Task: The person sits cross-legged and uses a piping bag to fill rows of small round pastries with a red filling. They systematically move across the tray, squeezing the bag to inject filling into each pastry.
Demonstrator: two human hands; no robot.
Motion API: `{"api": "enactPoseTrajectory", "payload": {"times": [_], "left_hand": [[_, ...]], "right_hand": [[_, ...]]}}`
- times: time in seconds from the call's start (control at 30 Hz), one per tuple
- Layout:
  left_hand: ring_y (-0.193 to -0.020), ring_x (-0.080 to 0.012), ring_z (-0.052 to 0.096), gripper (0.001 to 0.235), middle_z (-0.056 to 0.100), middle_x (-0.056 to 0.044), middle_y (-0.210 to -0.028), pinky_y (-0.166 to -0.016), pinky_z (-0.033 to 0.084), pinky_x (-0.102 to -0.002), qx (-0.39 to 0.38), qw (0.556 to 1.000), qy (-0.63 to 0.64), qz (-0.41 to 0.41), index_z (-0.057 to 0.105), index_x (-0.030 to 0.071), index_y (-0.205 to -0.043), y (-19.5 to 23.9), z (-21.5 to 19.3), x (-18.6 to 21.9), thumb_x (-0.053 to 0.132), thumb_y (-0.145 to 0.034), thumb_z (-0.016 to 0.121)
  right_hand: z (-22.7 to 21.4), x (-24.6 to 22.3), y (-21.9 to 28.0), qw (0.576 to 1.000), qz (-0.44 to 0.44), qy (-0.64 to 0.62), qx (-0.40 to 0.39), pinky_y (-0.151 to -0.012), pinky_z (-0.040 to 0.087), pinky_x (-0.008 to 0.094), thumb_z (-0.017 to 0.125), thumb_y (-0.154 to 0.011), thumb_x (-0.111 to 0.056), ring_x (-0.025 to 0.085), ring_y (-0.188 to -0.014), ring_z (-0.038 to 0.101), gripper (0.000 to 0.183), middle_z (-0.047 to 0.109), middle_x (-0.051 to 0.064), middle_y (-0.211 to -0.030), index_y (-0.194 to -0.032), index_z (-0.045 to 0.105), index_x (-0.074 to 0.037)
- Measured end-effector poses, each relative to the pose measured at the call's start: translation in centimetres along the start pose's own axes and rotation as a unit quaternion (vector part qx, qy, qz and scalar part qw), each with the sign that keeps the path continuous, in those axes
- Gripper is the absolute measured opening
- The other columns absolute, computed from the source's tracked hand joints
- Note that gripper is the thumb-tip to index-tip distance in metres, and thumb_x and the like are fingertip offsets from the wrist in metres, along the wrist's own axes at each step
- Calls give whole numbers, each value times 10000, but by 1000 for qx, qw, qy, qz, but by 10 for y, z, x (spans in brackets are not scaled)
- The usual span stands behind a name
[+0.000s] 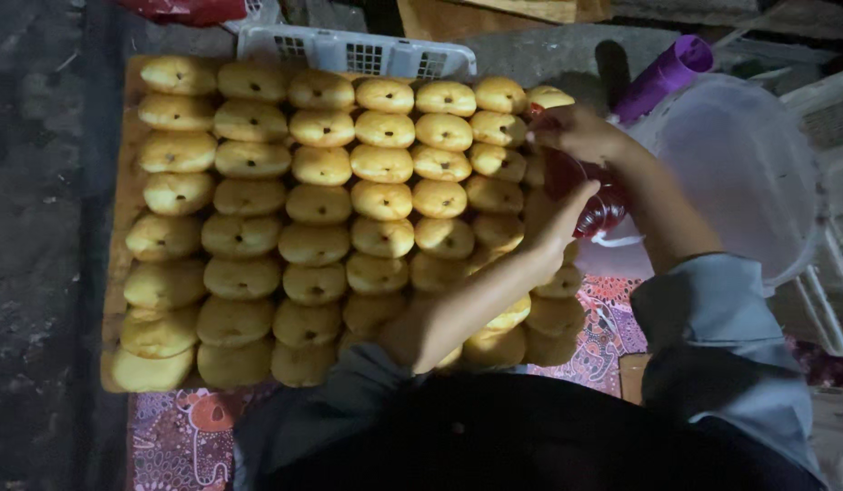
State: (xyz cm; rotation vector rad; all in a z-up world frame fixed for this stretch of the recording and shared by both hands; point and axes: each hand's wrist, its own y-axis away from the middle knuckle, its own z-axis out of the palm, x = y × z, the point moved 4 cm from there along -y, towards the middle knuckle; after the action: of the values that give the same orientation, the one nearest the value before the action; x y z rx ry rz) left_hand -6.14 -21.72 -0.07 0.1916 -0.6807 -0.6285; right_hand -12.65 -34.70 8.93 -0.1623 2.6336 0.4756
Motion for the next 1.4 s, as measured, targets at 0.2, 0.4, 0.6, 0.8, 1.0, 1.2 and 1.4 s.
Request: {"api": "enactPoseTrajectory", "payload": {"times": [0.2,0.4,0.6,0.8,1.0,1.2,1.4], "left_hand": [[-924,-192,684,553,687,-80,-1112,-749,579,-412,-13,999,-20,22,606,118,-1269,-16,0,42,359,-804,782],[-985,-183,664,568,677,-72,-1140,-814,547,-405,-31,999,-17,-31,612,95,-1284,-45,-17,35,440,-851,743],[-1044,-190,640,651,653,-106,-1231,-889,543,-378,-64,997,-25,-40,603,52,-1363,-67,-26,20,504,-907,711],[-1238,-207,569,716,520,-81,-1458,-973,526,-422,-85,994,-52,-49,517,185,-1476,-69,-24,20,567,-887,656],[-1192,-218,558,719,552,-59,-1422,-888,530,-478,-19,998,-45,-47,579,200,-1413,-77,-36,29,604,-826,676],[-1149,-264,572,759,571,-86,-1339,-868,532,-496,4,995,-73,-63,558,243,-1405,-73,-47,43,655,-777,667],[-1157,-255,596,764,568,-80,-1349,-882,566,-515,22,997,-31,-60,548,222,-1397,-61,-46,55,578,-746,733]], "right_hand": [[-8,7,-33,999,-19,20,-17,-937,501,406,630,-983,-438,336,-1029,686,498,720,214,-1150,-1309,661,-62],[-1,18,-64,997,-64,38,-22,-1015,478,413,618,-978,-464,376,-1162,650,555,677,227,-1313,-1358,647,-60],[2,30,-74,999,-11,25,-28,-1053,443,410,643,-950,-448,376,-1219,614,570,637,204,-1369,-1396,630,-93],[-3,18,-67,997,54,27,-54,-1023,483,436,636,-953,-443,370,-1146,662,565,701,222,-1276,-1353,653,-44],[0,9,-82,991,72,102,-50,-948,501,477,574,-993,-548,425,-1041,672,620,697,305,-1162,-1238,679,12],[19,44,-109,989,85,120,5,-870,515,539,525,-1024,-504,498,-946,679,604,688,363,-1006,-1044,727,65],[45,99,-146,973,-14,229,35,-898,531,534,490,-1043,-386,502,-981,676,530,691,369,-1008,-1006,737,82]]}}
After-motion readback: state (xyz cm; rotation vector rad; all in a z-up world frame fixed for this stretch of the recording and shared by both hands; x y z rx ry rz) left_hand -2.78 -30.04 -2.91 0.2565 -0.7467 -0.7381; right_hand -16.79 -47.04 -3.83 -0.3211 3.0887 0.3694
